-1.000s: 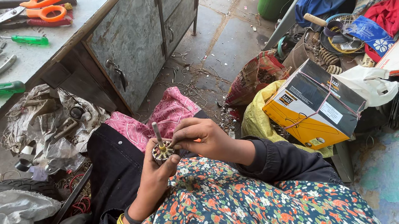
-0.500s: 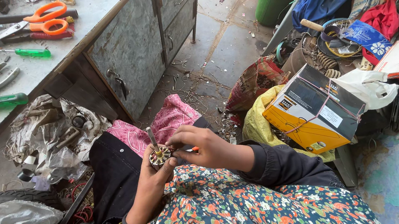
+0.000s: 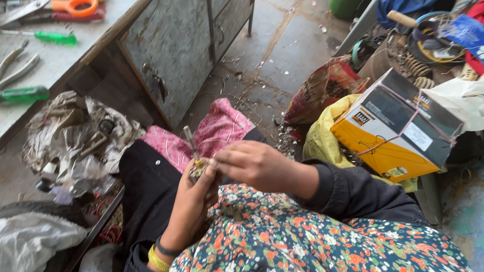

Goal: The person sits on the floor and uses a screwdriver and scissors to strip insulation and trim wires on a small motor armature. They repeatedly rotate the component to access different slots, cutting and pulling wire ends to prepare the windings.

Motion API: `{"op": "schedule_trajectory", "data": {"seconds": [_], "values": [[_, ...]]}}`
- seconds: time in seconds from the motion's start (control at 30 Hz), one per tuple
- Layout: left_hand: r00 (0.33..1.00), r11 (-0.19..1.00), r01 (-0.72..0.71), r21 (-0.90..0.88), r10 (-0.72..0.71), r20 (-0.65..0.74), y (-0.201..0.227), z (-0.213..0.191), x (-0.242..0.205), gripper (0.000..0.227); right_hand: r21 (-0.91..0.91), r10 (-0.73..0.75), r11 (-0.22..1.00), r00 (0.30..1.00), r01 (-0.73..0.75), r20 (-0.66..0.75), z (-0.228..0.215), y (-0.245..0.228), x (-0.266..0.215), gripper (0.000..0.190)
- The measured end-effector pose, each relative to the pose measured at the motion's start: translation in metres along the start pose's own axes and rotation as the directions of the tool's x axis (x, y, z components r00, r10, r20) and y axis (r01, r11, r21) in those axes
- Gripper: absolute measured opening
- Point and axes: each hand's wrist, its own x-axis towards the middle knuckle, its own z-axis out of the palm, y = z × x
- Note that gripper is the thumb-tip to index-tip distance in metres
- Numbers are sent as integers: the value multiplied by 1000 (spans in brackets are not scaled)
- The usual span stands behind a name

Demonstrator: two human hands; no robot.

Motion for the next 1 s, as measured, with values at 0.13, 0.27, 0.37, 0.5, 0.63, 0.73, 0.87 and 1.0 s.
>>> {"op": "schedule_trajectory", "data": {"seconds": [0.13, 0.27, 0.37, 0.5, 0.63, 0.73, 0.87, 1.0], "values": [[999, 999, 36, -8, -36, -1, 5, 4, -1, 19, -31, -30, 999, 1000, 30, -6, -1, 1, 1, 34], [999, 1000, 24, -20, -24, -29, 5, 6, 4, 16, -95, -15, 995, 1000, 17, 16, 0, 1, 2, 29], [998, 994, -52, 95, 55, -35, -3, -1, 6, 16, -144, -21, 989, 1000, 24, 23, 5, 3, -2, 20], [984, 945, -132, 298, 162, -77, -10, -6, 9, 20, -102, 39, 994, 999, -36, 32, 6, 7, -2, 18], [960, 852, -247, 461, 280, -4, -10, -5, 10, 31, 47, 118, 992, 993, -118, 14, 5, 2, 0, 19], [918, 701, -367, 612, 377, 118, -7, -8, 15, 40, 148, 159, 975, 986, -165, 52, 7, 5, -2, 22], [927, 619, -340, 708, 347, 143, -4, -9, 9, 46, 362, 260, 886, 957, -288, 125, 6, 9, -6, 20], [932, 742, -352, 571, 332, 144, 1, -5, 5, 45, 391, 307, 844, 929, -366, 208, 0, 4, -1, 24]]}}
